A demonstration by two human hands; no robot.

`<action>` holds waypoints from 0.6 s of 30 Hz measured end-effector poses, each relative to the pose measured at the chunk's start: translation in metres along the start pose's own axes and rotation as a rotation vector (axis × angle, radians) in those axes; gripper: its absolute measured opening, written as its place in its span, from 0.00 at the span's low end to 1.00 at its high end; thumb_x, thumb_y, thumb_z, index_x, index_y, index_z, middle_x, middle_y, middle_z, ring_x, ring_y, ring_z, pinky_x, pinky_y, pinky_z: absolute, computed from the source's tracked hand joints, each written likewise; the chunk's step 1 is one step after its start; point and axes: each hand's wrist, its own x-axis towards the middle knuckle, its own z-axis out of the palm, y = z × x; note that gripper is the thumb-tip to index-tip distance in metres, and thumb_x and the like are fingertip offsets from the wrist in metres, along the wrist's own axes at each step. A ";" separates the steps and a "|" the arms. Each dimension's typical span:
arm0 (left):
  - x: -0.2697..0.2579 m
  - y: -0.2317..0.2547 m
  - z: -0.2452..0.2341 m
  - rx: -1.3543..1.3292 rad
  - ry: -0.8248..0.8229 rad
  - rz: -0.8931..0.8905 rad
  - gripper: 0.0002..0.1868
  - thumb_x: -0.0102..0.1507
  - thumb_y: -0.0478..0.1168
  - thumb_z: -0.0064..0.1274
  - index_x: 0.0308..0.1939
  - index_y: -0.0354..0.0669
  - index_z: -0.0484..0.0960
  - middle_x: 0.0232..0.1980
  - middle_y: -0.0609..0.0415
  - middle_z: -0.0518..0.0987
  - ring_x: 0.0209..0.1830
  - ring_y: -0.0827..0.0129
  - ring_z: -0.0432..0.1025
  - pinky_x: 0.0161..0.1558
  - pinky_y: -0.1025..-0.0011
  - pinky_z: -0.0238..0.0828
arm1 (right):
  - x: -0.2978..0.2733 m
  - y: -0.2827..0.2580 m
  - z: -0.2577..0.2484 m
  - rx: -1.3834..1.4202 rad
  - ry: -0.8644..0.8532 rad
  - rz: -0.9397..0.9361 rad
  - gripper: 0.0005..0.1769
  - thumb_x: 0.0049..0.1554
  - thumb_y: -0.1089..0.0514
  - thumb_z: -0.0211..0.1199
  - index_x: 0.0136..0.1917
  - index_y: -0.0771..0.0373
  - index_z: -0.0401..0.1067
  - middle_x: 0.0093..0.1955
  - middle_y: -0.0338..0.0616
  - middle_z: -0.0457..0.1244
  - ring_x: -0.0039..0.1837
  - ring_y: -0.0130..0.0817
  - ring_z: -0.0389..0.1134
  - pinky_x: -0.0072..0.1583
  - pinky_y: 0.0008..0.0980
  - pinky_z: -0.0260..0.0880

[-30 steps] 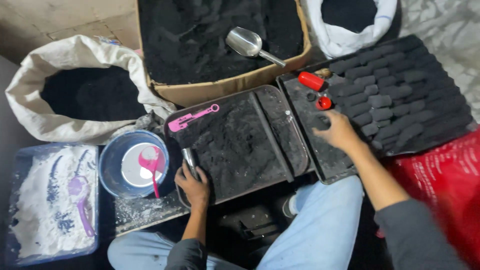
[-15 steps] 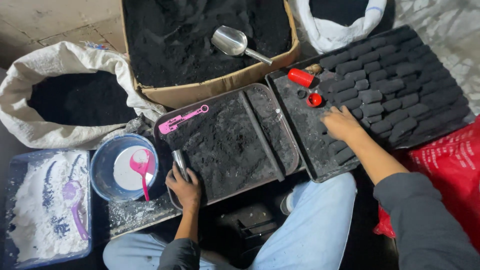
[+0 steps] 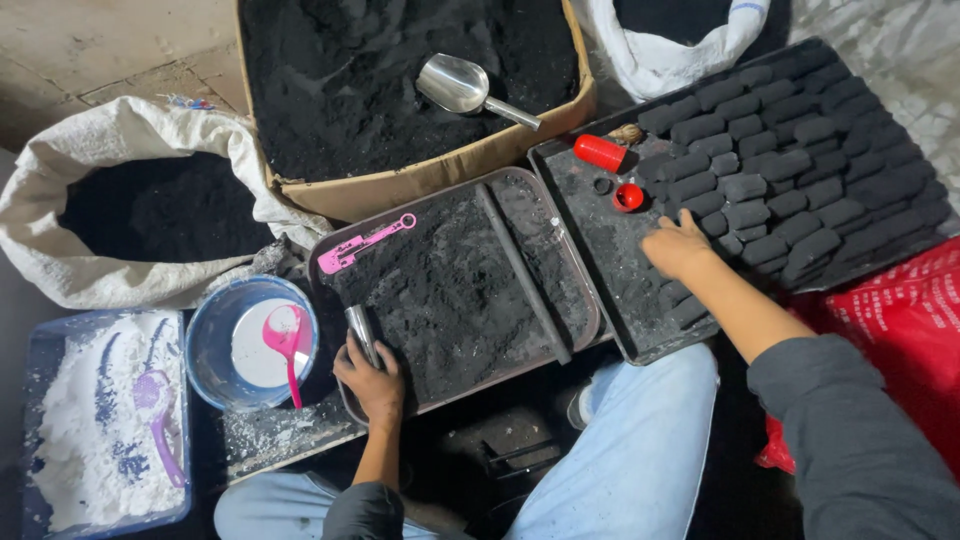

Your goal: The person packs a dark granular substance into a cylindrical metal mold using a pink plastic scraper and their hands. They then use a metal rod to tamp the material down firmly inside the mold. The person repeats this process, filling and compressing the mold multiple times.

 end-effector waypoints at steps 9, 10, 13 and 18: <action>0.002 0.005 -0.004 -0.021 0.007 -0.022 0.25 0.53 0.37 0.49 0.55 0.38 0.66 0.43 0.39 0.66 0.40 0.47 0.64 0.42 0.57 0.61 | -0.007 -0.028 -0.018 0.029 0.122 0.059 0.15 0.49 0.63 0.51 0.49 0.55 0.70 0.50 0.42 0.64 0.59 0.42 0.57 0.58 0.53 0.45; 0.002 0.005 -0.005 -0.015 0.013 -0.027 0.25 0.53 0.37 0.49 0.55 0.38 0.66 0.43 0.39 0.66 0.40 0.47 0.64 0.42 0.57 0.61 | -0.012 -0.047 -0.028 0.026 0.127 0.051 0.15 0.49 0.63 0.51 0.49 0.55 0.70 0.50 0.42 0.64 0.59 0.42 0.57 0.58 0.53 0.45; 0.002 0.003 -0.002 -0.029 0.008 -0.033 0.25 0.53 0.36 0.50 0.55 0.37 0.66 0.43 0.38 0.66 0.39 0.46 0.65 0.42 0.57 0.61 | -0.033 -0.109 -0.060 0.551 0.618 -0.079 0.26 0.44 0.55 0.60 0.56 0.64 0.65 0.55 0.53 0.61 0.60 0.47 0.60 0.57 0.49 0.59; -0.003 -0.010 0.002 -0.189 0.022 -0.085 0.26 0.54 0.35 0.51 0.56 0.35 0.65 0.45 0.36 0.66 0.44 0.44 0.64 0.46 0.56 0.61 | -0.046 -0.234 -0.097 0.977 0.880 -0.189 0.46 0.40 0.45 0.64 0.63 0.73 0.52 0.60 0.69 0.50 0.63 0.65 0.49 0.61 0.56 0.51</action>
